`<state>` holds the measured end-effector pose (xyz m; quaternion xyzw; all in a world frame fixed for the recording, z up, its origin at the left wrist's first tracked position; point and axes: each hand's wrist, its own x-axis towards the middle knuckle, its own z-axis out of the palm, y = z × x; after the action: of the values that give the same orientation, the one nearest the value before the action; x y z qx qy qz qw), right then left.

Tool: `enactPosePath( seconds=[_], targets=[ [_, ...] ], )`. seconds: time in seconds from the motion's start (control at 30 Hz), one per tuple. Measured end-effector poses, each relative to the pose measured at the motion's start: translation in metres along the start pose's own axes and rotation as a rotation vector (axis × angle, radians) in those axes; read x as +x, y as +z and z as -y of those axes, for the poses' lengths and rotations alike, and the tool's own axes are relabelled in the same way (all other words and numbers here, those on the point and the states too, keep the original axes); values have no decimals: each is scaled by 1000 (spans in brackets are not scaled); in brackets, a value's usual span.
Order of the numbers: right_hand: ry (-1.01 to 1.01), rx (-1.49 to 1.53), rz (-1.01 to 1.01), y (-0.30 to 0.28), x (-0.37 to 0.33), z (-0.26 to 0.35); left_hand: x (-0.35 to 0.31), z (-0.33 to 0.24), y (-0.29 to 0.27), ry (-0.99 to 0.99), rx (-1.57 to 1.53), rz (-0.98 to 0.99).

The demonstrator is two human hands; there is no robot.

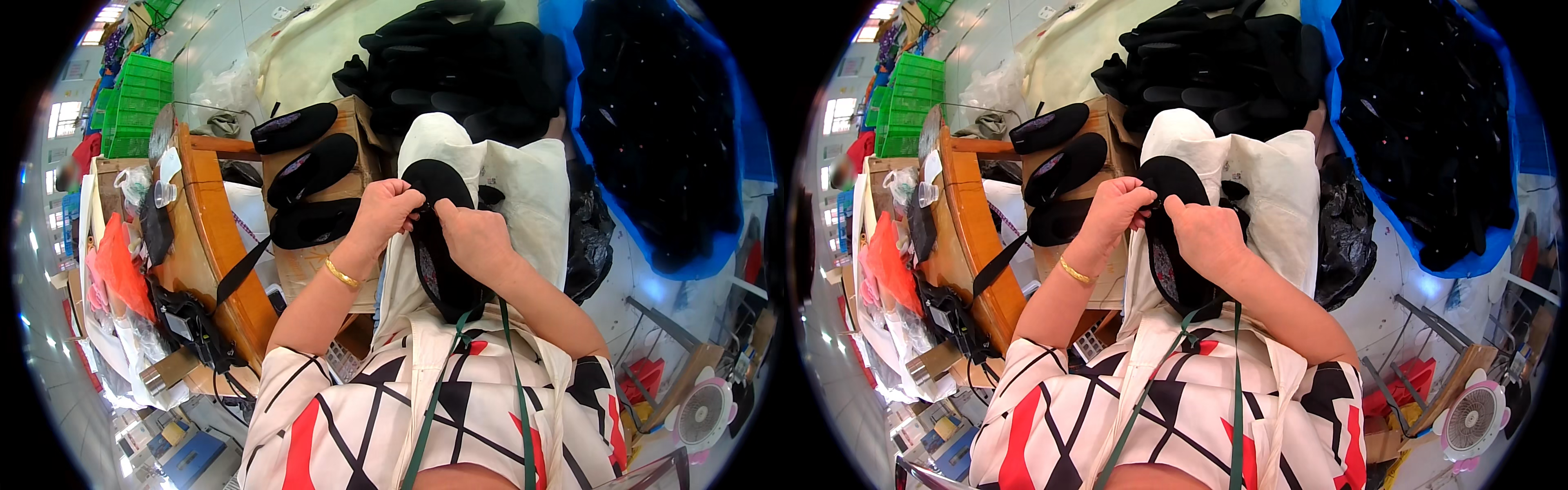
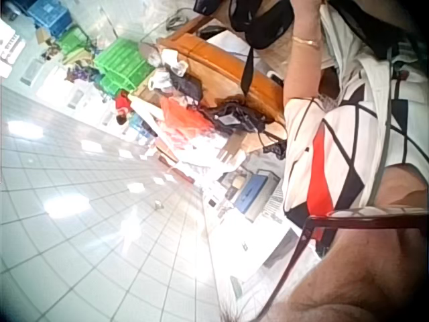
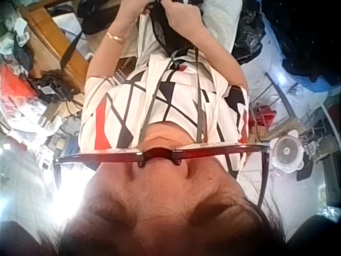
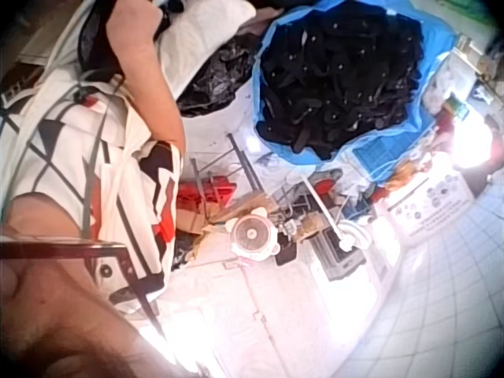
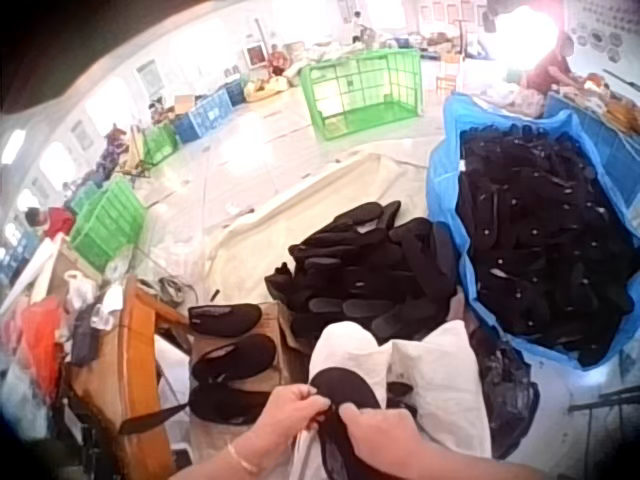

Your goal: The person is sewing black slippers using a needle and thread. They are sitting on the floor in a workshop environment, holding the slippers on their lap and stitching the edges. The person handles multiple slippers, picking them up from a pile and placing them back after sewing.

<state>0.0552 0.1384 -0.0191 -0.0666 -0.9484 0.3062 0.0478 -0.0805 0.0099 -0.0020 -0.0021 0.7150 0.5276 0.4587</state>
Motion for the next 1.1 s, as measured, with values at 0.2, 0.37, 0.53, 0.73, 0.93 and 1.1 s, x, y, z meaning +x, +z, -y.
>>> enactPosePath(
  seconds=[0.2, 0.37, 0.53, 0.73, 0.93, 1.1],
  targets=[
    [-5, 21, -66, 6, -1, 1, 0, -4, 0, -15, 32, 44],
    [3, -30, -123, 19, -2, 5, 2, -2, -3, -30, 12, 80],
    [22, 1, -195, 28, -1, 9, 3, 1, -6, -39, -91, 126],
    [216, 348, -156, 20, 5, 13, 0, 7, -1, 3, -111, 67],
    [482, 771, 183, -26, 25, 13, 1, 13, 0, 59, -100, 32],
    [189, 590, -60, -18, 31, -3, -2, 12, 1, 107, -22, 57]
  ],
)
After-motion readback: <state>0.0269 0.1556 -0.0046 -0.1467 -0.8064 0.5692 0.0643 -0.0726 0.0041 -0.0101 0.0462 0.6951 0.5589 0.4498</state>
